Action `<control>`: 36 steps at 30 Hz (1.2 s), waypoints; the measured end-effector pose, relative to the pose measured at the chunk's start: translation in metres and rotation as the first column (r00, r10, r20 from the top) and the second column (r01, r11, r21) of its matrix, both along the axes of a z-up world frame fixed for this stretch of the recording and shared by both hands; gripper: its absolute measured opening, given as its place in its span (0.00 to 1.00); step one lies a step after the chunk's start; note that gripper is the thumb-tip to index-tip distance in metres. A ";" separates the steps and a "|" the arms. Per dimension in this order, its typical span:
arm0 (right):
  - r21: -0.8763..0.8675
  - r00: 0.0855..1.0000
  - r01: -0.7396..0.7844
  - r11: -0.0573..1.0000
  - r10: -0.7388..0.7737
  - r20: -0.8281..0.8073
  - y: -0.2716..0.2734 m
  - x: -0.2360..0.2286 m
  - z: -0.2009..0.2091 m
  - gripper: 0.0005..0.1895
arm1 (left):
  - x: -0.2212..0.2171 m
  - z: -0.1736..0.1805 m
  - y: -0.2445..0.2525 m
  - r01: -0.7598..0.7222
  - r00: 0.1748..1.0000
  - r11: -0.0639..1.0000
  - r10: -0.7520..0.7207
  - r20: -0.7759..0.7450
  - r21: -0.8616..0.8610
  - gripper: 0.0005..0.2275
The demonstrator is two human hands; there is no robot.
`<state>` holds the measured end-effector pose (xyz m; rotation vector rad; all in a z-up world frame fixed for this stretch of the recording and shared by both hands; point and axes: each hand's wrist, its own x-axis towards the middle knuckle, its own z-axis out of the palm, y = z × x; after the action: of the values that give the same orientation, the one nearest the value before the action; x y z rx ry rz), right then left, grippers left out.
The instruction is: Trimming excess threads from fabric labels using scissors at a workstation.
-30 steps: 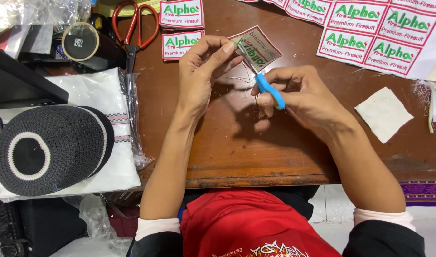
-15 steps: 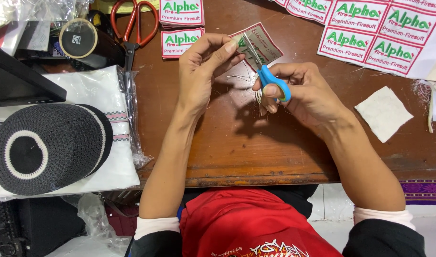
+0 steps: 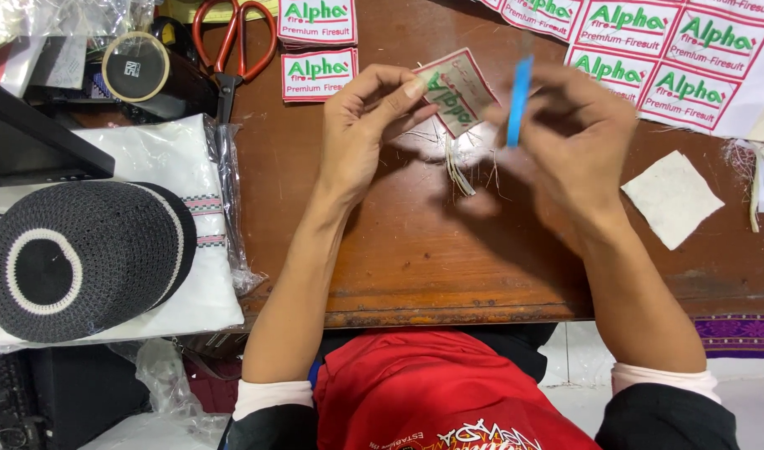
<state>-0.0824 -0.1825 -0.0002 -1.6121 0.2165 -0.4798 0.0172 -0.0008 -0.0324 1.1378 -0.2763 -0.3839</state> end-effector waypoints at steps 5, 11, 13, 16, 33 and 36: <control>-0.023 0.991 -0.071 0.997 0.068 -0.113 -0.020 0.005 0.006 0.14 | -0.010 0.002 -0.007 0.134 0.991 0.991 -0.134 0.017 0.015 0.04; -0.047 0.922 -0.285 0.957 0.261 -0.286 -0.039 0.008 0.005 0.09 | -0.011 0.002 -0.007 0.187 0.982 0.982 -0.186 -0.026 0.036 0.04; -0.067 0.920 -0.285 0.956 0.253 -0.298 -0.041 0.009 0.001 0.09 | -0.011 0.004 -0.007 0.202 0.979 0.979 -0.200 -0.029 0.042 0.05; -0.151 0.971 -0.165 0.975 0.134 -0.199 -0.043 0.011 -0.010 0.12 | -0.011 0.005 -0.007 0.179 0.984 0.982 -0.178 -0.023 0.064 0.05; -0.320 0.990 0.099 0.942 -0.059 0.131 -0.052 0.015 -0.019 0.19 | -0.012 0.011 -0.004 0.034 0.907 0.819 -0.266 0.327 0.572 0.08; -0.304 0.990 0.099 0.948 -0.062 0.128 -0.056 0.015 -0.022 0.20 | -0.017 -0.005 -0.012 -0.011 0.792 0.684 -0.440 0.424 0.729 0.12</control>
<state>-0.0679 -0.2388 -0.0219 -1.8794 0.1222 -0.6967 0.0004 -0.0124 -0.0376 2.0043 -0.8760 -0.3639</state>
